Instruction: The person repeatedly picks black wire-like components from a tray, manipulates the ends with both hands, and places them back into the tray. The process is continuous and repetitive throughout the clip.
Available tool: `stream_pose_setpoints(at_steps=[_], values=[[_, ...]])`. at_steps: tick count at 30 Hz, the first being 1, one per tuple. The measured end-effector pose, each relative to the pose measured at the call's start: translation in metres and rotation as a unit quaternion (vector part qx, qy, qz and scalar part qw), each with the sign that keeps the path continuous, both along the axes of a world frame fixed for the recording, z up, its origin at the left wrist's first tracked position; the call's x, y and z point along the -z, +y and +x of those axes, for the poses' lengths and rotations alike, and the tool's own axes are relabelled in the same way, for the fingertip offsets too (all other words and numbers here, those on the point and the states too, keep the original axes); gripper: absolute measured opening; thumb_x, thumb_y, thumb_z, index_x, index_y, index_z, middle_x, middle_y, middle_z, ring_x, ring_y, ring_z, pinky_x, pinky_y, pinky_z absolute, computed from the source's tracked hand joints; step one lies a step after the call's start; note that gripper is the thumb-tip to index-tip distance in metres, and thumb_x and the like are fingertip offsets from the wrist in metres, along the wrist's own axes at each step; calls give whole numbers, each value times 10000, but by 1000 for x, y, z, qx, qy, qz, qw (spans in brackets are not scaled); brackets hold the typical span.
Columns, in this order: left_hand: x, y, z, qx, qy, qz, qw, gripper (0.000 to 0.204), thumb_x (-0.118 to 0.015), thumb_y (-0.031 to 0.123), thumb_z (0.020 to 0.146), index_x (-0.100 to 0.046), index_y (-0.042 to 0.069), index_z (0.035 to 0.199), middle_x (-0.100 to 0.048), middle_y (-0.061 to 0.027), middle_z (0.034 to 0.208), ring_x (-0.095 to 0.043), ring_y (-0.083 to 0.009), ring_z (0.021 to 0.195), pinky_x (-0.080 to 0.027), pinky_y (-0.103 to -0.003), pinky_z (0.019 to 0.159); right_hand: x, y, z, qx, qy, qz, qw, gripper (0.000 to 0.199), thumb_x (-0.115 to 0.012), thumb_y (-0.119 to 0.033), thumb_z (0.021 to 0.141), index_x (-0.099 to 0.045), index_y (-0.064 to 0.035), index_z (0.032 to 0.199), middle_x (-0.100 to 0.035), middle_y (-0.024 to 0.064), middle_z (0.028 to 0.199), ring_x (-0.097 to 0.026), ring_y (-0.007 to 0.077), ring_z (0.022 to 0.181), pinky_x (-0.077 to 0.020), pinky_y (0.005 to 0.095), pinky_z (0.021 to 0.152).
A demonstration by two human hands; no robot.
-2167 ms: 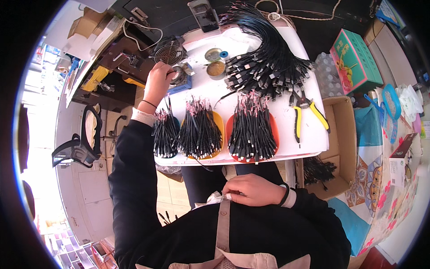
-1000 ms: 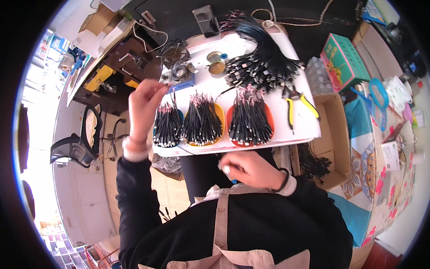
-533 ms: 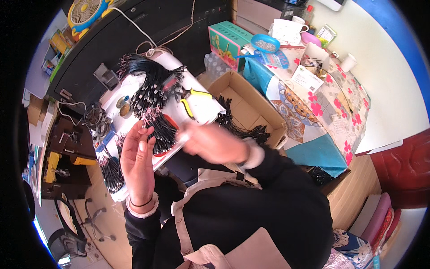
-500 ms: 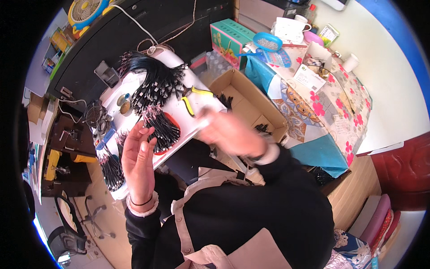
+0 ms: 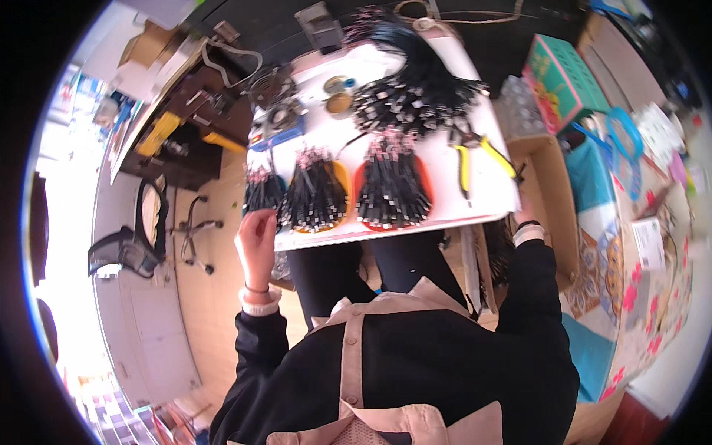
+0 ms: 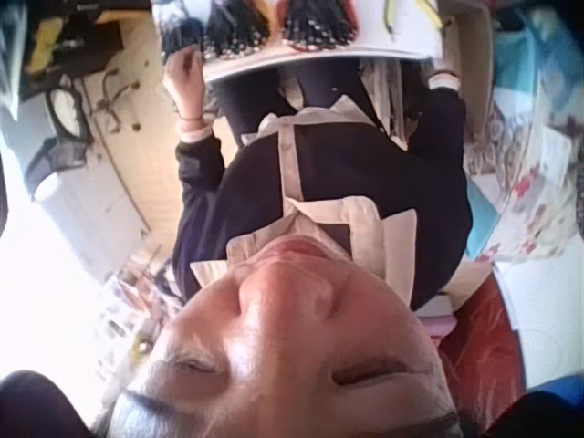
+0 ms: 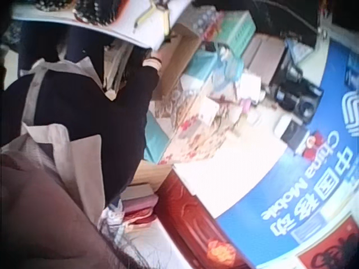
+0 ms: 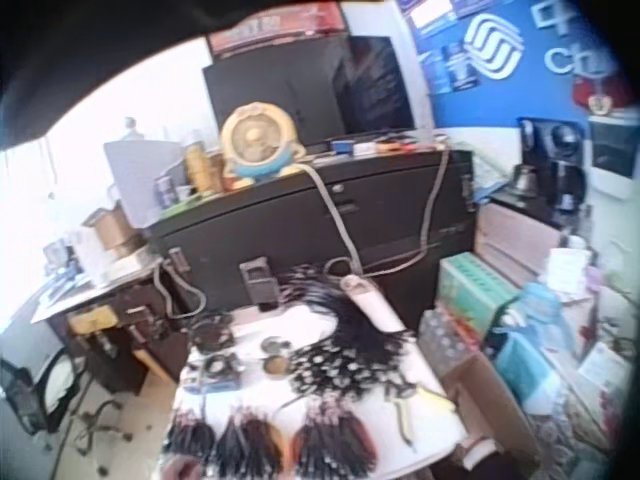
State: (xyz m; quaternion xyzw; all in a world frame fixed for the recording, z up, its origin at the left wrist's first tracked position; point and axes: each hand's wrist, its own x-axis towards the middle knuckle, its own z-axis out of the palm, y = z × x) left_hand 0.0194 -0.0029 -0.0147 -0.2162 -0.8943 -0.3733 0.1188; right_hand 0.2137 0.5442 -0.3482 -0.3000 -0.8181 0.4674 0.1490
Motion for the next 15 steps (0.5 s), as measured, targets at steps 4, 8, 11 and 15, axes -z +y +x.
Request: stream_pose_setpoints(at_steps=[4,8,11,15], values=[[1,-15,-40,-51,84,-81,992,29,-633,24,836,-639,4,857,-586,-137,755,-579,-301,690,-462,-374,642,21,1,2,76,117,-237,962,388,-521,-269,980,-543,4,1256,-668,112,1096,-639,244,942,-511,354,844],[19,-15,-83,-75,92,-182,976,109,-662,75,818,-599,2,867,-589,-177,834,-589,-367,808,-474,-442,727,-74,-6,35,211,-43,-117,970,293,-510,-226,988,-593,-42,1200,-675,66,967,-625,138,801,-469,242,635],[30,-17,-99,-78,76,-209,972,173,-674,80,809,-564,-15,902,-589,-193,854,-585,-386,829,-477,-450,740,-146,-44,48,213,22,-142,967,240,-506,-169,989,-607,-75,1185,-671,32,903,-576,65,705,-395,199,539],[41,-21,-104,-78,65,-176,979,118,-668,78,820,-583,1,848,-600,-180,809,-593,-378,789,-481,-450,713,-245,-110,32,147,69,-118,980,218,-495,-128,990,-610,-62,1162,-649,13,888,-516,41,700,-371,180,580]])
